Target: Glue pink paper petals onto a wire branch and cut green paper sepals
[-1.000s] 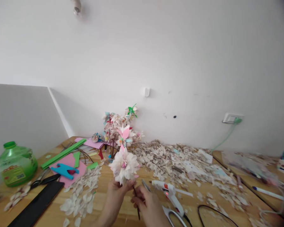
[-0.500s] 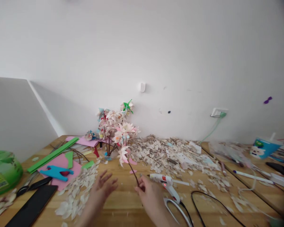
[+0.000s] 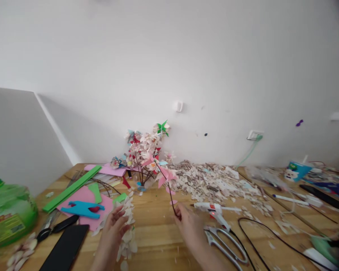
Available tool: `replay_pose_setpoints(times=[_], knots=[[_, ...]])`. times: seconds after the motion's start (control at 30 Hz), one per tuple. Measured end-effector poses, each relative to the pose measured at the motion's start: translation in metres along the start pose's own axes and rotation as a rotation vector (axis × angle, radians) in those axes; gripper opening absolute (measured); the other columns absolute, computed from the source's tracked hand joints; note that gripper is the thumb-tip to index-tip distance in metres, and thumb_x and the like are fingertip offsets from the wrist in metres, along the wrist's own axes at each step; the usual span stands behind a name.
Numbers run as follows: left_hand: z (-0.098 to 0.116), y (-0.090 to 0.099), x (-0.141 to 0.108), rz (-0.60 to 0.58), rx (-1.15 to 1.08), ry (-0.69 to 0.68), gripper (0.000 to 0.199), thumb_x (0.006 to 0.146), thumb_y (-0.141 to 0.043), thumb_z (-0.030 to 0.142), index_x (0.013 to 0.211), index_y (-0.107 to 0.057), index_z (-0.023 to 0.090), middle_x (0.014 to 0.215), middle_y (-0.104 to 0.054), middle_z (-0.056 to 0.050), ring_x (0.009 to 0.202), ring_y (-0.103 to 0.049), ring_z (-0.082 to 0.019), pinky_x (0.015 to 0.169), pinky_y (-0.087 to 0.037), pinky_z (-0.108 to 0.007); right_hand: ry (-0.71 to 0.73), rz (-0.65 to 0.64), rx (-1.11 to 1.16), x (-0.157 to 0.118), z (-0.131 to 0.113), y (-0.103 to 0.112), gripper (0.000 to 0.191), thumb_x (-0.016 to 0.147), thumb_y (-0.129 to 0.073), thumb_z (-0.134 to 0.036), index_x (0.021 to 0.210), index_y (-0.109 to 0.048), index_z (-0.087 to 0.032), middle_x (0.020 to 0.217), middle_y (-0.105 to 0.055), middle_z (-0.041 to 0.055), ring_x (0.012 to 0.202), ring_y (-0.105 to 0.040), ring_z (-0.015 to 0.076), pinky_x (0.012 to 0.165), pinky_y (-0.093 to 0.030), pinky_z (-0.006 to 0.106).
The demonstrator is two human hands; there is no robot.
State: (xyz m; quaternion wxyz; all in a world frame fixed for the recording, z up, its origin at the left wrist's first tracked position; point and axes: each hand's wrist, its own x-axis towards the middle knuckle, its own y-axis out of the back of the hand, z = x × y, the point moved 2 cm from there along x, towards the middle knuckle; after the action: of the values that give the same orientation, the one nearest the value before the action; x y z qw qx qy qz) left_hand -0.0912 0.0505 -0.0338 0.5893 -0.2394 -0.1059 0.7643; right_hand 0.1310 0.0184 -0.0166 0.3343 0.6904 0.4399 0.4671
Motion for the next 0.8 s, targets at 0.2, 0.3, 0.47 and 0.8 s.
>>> replay_pose_setpoints(times=[0.2,0.3,0.47,0.8], knots=[[-0.01,-0.003,-0.007,-0.107,0.109,-0.038,0.032,0.052,-0.071,0.016,0.083,-0.06,0.019,0.093,-0.057,-0.004,0.07,-0.057,-0.014,0.056,-0.046,-0.024,0.043,0.06,-0.08,0.001,-0.015,-0.01,0.021,0.073,-0.05,-0.003,0.085,-0.058,-0.018,0.074,-0.068,0.0044,0.069,-0.063,0.0193,0.058,-0.036,0.024],[-0.014,-0.002,-0.01,-0.139,0.057,-0.014,0.033,0.051,-0.071,0.013,0.082,-0.06,0.019,0.088,-0.058,-0.003,0.068,-0.057,-0.013,0.055,-0.046,-0.022,0.089,0.063,-0.11,-0.002,-0.021,-0.017,0.022,0.076,-0.047,-0.003,0.088,-0.058,-0.018,0.075,-0.068,0.0052,0.07,-0.062,0.0197,0.057,-0.036,0.024],[-0.014,0.006,-0.005,-0.106,-0.057,0.067,0.031,0.054,-0.068,0.01,0.083,-0.06,0.018,0.087,-0.058,-0.002,0.065,-0.058,-0.011,0.057,-0.046,-0.021,0.146,0.076,-0.134,-0.008,-0.024,-0.032,0.018,0.076,-0.048,-0.003,0.077,-0.057,-0.018,0.069,-0.066,0.0042,0.066,-0.061,0.0206,0.055,-0.035,0.025],[0.01,0.011,0.006,-0.306,-0.554,0.332,0.026,0.078,-0.046,0.033,0.089,-0.062,0.015,0.097,-0.064,-0.01,0.091,-0.061,-0.021,0.079,-0.048,-0.037,0.284,0.115,-0.151,-0.013,-0.027,-0.05,0.019,0.079,-0.044,-0.006,0.071,-0.053,-0.02,0.066,-0.063,0.001,0.062,-0.059,0.0169,0.055,-0.037,0.024]])
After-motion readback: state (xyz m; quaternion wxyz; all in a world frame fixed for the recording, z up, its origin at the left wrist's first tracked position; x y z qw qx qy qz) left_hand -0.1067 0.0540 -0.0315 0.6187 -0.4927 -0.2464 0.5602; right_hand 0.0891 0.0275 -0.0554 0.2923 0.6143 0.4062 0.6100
